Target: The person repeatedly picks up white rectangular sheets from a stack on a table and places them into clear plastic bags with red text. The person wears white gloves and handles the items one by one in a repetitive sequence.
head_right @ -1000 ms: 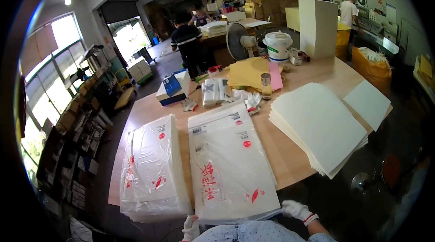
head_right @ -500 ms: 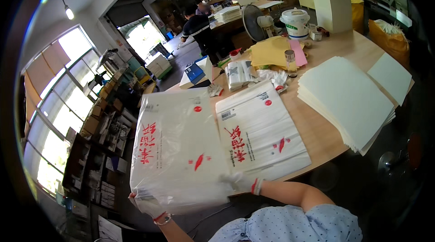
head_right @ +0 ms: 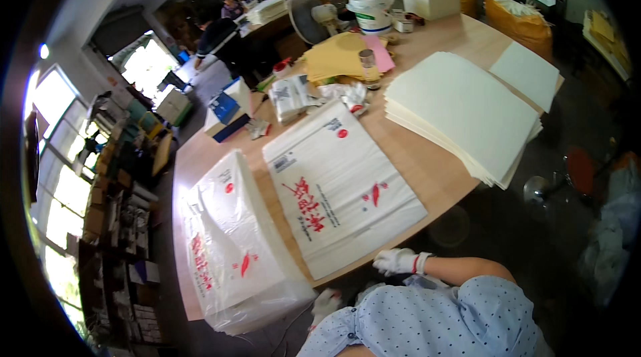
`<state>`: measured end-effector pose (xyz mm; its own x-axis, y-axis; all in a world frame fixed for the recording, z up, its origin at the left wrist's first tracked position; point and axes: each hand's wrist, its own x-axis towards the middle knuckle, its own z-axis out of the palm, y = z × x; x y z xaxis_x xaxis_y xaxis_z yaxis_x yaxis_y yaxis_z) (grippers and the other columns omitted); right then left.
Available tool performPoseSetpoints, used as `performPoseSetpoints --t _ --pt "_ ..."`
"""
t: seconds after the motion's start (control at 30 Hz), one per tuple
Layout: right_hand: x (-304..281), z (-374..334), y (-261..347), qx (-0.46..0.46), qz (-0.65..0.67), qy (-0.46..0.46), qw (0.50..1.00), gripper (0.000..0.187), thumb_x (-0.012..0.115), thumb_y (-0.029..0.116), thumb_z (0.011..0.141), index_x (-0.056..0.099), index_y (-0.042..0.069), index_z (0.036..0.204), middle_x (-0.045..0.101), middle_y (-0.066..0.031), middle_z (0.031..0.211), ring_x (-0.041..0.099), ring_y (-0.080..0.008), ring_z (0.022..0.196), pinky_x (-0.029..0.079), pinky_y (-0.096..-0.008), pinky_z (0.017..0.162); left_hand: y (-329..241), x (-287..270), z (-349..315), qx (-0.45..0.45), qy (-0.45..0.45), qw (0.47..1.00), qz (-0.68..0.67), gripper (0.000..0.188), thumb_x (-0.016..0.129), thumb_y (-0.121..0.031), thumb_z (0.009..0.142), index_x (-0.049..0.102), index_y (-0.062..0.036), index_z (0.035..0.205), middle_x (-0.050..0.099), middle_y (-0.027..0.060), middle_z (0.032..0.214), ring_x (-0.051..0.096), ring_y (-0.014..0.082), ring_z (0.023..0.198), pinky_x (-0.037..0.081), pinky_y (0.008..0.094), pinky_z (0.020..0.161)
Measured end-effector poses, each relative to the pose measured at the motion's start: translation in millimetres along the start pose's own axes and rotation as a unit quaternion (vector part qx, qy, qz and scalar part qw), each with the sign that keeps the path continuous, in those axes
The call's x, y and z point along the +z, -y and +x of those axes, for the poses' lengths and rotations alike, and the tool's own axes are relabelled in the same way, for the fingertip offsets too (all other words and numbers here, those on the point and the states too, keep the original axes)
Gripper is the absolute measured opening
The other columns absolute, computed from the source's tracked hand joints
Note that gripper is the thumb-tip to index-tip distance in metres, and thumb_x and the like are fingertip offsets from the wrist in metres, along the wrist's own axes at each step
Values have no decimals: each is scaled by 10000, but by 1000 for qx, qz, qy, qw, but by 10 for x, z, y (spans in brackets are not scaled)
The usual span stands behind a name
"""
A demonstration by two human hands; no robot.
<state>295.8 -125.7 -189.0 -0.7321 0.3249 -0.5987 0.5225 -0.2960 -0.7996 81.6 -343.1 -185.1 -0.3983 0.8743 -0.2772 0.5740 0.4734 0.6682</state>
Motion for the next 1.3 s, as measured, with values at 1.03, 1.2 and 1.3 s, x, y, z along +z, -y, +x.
performPoseSetpoints --t 1.03,1.2,1.3 --pt "-438 553 1737 -615 -224 -262 709 261 485 191 847 546 44 1053 597 -171 892 568 -334 756 466 -388 676 -2464 -1010 1937 90 -53 873 -476 197 521 -54 853 560 -48 1046 596 18 745 412 36 516 334 184 449" --pt "-618 -137 1647 -267 -354 -189 876 342 481 206 857 533 61 1163 591 -180 1039 557 -326 936 443 -377 815 -2787 -1597 1615 182 -135 902 -367 436 549 -24 838 423 -10 1255 645 49 894 419 29 554 350 175 482" --pt "-797 -2 656 -306 -300 -140 893 353 448 226 881 557 76 1181 594 -192 1069 553 -325 1001 429 -375 888 -2586 -1459 1723 175 -101 942 -269 464 585 -23 816 421 1 1250 593 21 843 472 60 620 380 173 549"
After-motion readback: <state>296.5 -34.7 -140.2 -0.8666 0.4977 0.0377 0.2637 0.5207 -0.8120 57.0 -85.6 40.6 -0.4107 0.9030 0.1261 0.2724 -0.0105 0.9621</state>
